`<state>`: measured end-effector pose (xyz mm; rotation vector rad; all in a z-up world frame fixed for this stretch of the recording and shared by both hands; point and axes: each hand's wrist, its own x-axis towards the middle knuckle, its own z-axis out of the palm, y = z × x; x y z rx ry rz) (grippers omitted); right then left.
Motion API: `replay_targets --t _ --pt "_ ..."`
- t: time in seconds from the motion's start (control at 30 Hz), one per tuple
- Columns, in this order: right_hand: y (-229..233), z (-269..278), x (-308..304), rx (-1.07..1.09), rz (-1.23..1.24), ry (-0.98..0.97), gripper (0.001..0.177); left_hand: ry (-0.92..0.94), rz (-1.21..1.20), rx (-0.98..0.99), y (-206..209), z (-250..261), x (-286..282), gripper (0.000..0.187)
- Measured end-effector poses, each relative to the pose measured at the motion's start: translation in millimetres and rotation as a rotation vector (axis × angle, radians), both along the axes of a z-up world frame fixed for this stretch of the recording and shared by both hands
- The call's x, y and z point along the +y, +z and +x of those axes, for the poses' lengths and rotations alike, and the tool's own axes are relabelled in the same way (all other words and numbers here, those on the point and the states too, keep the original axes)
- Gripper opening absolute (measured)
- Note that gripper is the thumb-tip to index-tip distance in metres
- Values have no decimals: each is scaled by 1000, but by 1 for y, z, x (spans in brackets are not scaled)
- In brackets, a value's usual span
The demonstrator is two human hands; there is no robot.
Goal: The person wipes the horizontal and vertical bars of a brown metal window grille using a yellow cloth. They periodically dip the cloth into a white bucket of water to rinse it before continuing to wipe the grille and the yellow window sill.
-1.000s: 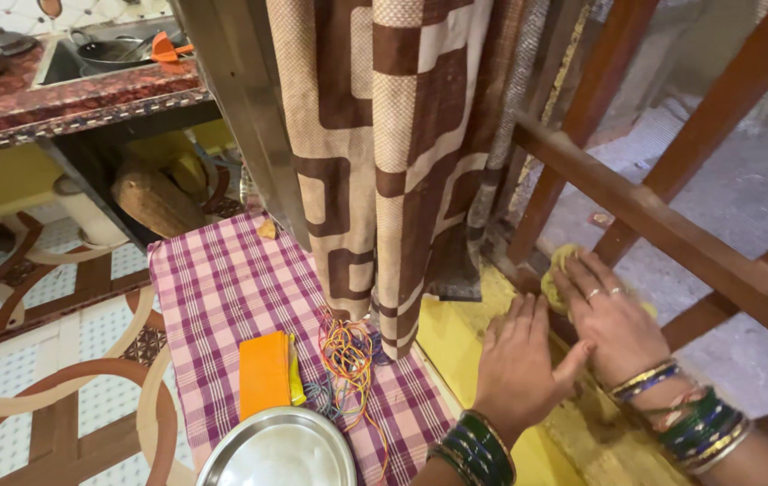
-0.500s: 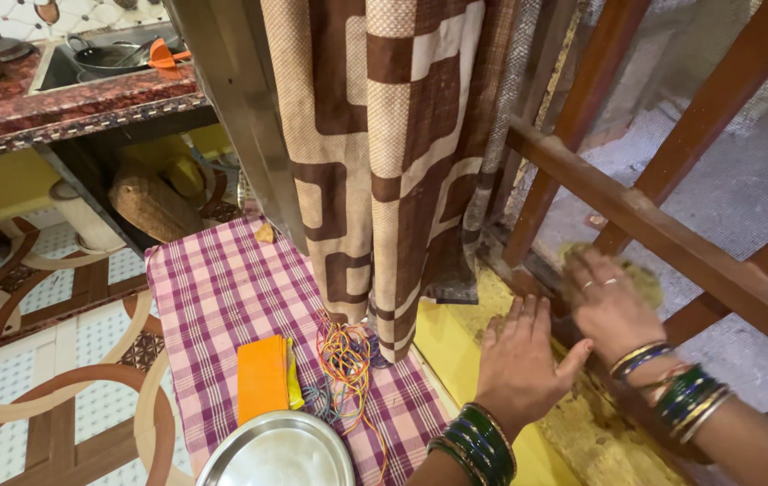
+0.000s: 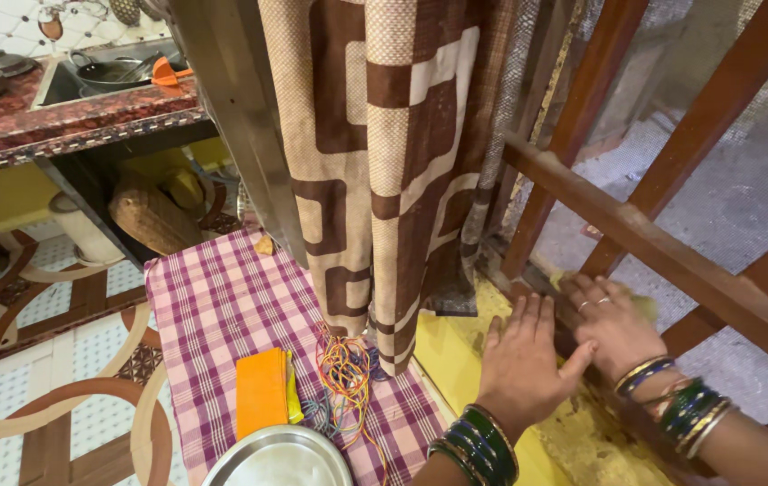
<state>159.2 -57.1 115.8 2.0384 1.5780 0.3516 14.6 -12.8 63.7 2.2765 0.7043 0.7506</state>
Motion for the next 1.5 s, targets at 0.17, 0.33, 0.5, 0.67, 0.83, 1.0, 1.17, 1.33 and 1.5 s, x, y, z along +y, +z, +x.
replay_targets --t 0.17,0.33,0.5,0.67,0.83,1.0,1.17,1.33,1.5 --pt "32 8 -6 -181 337 264 80 8 15 -26 4 -1 -1 90" --pt "28 10 -2 -214 287 174 72 -20 2 -39 8 4 -1 90" --pt "5 9 5 -282 127 137 77 -28 7 -11 -3 4 0 89" --pt "-25 8 10 -287 -190 90 81 -53 23 58 -10 3 2 88" --pt "-53 7 7 3 -305 60 73 -62 -4 59 -11 -2 2 89" --pt "-64 19 11 137 -274 69 76 -63 -15 74 -14 -7 2 90" --pt "-61 29 -2 192 -301 -63 37 -57 -13 36 -13 -9 0 89" --pt "-33 16 -53 337 378 232 50 -66 -2 -10 -2 -8 -10 88" --pt "13 2 -86 146 464 321 57 -95 -32 -88 13 -2 -32 90"
